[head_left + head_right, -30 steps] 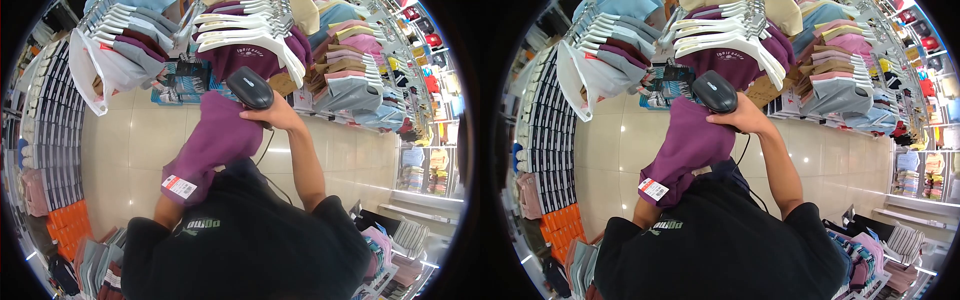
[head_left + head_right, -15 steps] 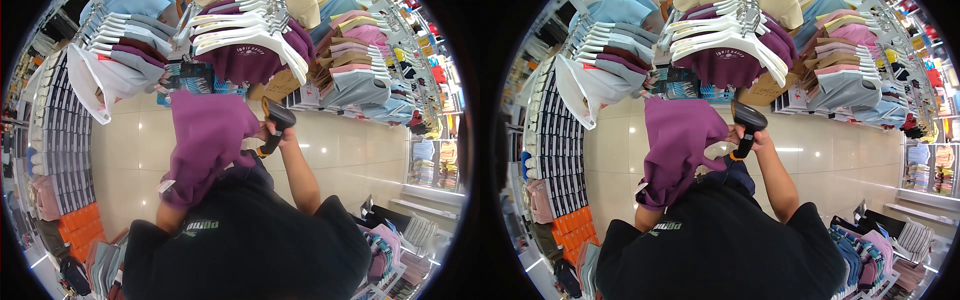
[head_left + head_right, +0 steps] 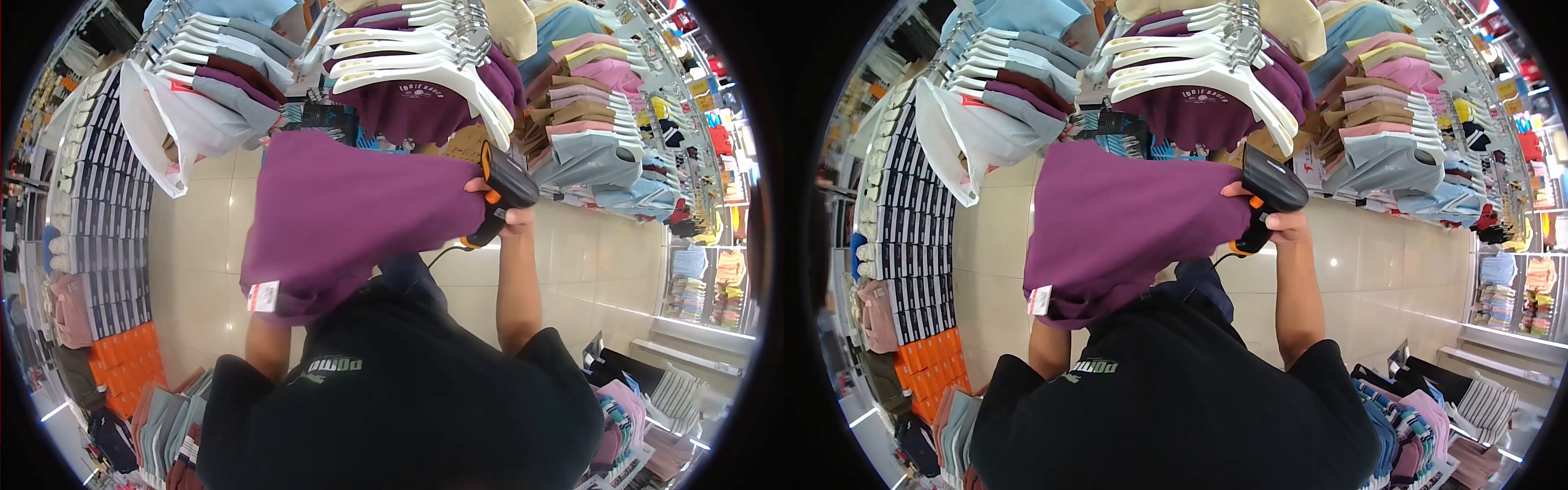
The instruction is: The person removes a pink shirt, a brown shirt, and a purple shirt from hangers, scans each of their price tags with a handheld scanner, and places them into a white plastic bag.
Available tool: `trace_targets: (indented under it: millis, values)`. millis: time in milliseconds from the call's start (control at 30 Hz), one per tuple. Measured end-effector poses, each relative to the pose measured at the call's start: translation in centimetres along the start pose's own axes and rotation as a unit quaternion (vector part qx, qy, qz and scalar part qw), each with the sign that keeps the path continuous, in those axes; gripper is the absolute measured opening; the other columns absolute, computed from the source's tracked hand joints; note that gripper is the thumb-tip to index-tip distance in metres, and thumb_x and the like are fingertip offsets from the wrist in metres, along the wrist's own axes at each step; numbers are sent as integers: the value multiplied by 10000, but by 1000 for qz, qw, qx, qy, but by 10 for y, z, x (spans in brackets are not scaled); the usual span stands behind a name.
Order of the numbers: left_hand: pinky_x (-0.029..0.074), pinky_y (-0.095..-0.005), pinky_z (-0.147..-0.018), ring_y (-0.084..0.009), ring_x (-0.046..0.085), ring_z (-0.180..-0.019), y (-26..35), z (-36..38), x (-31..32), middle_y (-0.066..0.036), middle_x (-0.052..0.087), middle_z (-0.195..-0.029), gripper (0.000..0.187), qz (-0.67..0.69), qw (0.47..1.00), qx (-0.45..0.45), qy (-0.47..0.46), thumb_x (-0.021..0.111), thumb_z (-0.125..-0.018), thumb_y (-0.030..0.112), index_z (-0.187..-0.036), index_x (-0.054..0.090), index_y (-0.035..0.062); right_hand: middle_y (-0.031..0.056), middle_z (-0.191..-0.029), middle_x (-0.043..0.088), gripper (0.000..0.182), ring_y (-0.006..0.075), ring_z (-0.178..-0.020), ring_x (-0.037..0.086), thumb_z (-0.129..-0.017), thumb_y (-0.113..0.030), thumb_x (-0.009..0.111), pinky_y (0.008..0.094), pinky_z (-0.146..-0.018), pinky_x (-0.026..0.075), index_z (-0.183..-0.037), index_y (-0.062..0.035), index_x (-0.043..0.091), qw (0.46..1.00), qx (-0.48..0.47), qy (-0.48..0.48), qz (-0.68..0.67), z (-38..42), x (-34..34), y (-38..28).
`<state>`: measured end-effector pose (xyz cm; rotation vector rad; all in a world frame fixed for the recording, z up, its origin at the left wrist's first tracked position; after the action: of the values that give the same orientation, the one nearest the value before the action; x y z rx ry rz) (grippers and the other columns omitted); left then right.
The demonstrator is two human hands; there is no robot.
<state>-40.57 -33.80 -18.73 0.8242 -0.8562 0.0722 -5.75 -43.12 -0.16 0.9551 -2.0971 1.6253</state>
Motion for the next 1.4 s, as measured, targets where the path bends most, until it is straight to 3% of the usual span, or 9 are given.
trace_targets:
  millis: [200, 300, 467, 667, 867, 1000, 1133, 1267, 1400]
  values:
    - [483, -457, -982, -288, 615, -1155, 74, -9, -6, -155, 643, -1238, 399, 197, 965, 150, -92, 478, -1016, 338, -1207, 611, 13, 361, -1349, 490, 913, 435, -1310, 461, -680, -114, 739, 507, -1118, 320, -1472, 41, 311, 998, 23, -55, 23, -20, 27, -12]
    - [482, -458, -983, -290, 614, -1160, 84, -1, -8, -156, 643, -1242, 400, 183, 973, 108, -94, 476, -1017, 339, -1209, 609, 15, 349, -1334, 512, 906, 440, -1314, 461, -676, -102, 740, 507, -1118, 319, -1467, 42, 322, 998, 35, -41, 40, -24, 28, -13]
    - [551, -396, -892, -247, 656, -1055, 103, -9, 20, -149, 655, -1166, 366, -171, 985, 27, 19, 599, -975, 187, -1244, 563, -59, 330, -1302, 541, 923, 464, -1224, 542, -600, -72, 717, 492, -1068, 405, -1434, 80, 352, 983, 65, -4, 170, -31, 14, -24]
    - [535, -377, -920, -236, 643, -1087, 145, -9, 25, -149, 646, -1206, 372, -102, 977, 184, -19, 551, -1010, 203, -1273, 550, -60, 173, -1221, 642, 799, 285, -1176, 597, -626, -22, 820, 394, -1068, 388, -1352, 35, 490, 925, 213, 78, 304, -26, -1, -43]
    - [484, -372, -991, -238, 608, -1148, 134, 5, 9, -152, 616, -1260, 408, -111, 983, 143, -9, 524, -1024, 219, -1303, 516, -78, 158, -1212, 648, 773, 230, -1173, 590, -635, -8, 833, 357, -1033, 412, -1335, 31, 508, 897, 258, 73, 353, -7, 3, -47]
    - [451, -417, -1060, -267, 579, -1207, 149, 58, 17, -184, 585, -1306, 487, -46, 993, 96, -53, 484, -1038, 311, -1332, 491, -77, 259, -1204, 622, 949, 368, -1134, 609, -575, -147, 854, 447, -1011, 427, -1384, 80, 415, 955, 28, -71, 287, 8, 25, -85]
    - [493, -417, -959, -277, 627, -1113, 177, 95, 30, -150, 640, -1218, 436, 47, 946, 320, -29, 592, -965, 331, -1235, 582, -11, 406, -1235, 542, 1052, 483, -1137, 573, -620, -298, 768, 517, -1054, 385, -1450, 124, 277, 936, -88, -212, 268, 6, 42, -132]
    - [493, -416, -948, -277, 628, -1100, 54, 36, 68, -148, 641, -1205, 429, -237, 946, 221, -5, 598, -956, 327, -1223, 586, -8, 402, -1290, 505, 978, 453, -1192, 554, -689, -277, 721, 507, -1063, 411, -1455, 122, 260, 986, -51, -97, 128, -30, 108, -112]
    - [493, -414, -937, -278, 629, -1087, -5, 39, 113, -146, 643, -1193, 421, -531, 818, 211, -60, 605, -947, 323, -1211, 589, -5, 405, -1336, 465, 881, 419, -1220, 552, -716, -144, 615, 481, -1043, 445, -1478, 95, 243, 989, 82, -6, 119, -41, 94, -71]
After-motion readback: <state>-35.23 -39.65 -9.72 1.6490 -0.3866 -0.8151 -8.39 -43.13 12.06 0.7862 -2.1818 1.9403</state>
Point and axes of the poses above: each hand's wrist, its own z-axis away from the middle knuckle, its own x-axis out of the palm, y = z × x, the point moved 7 cm from there along -z, towards the middle knuckle
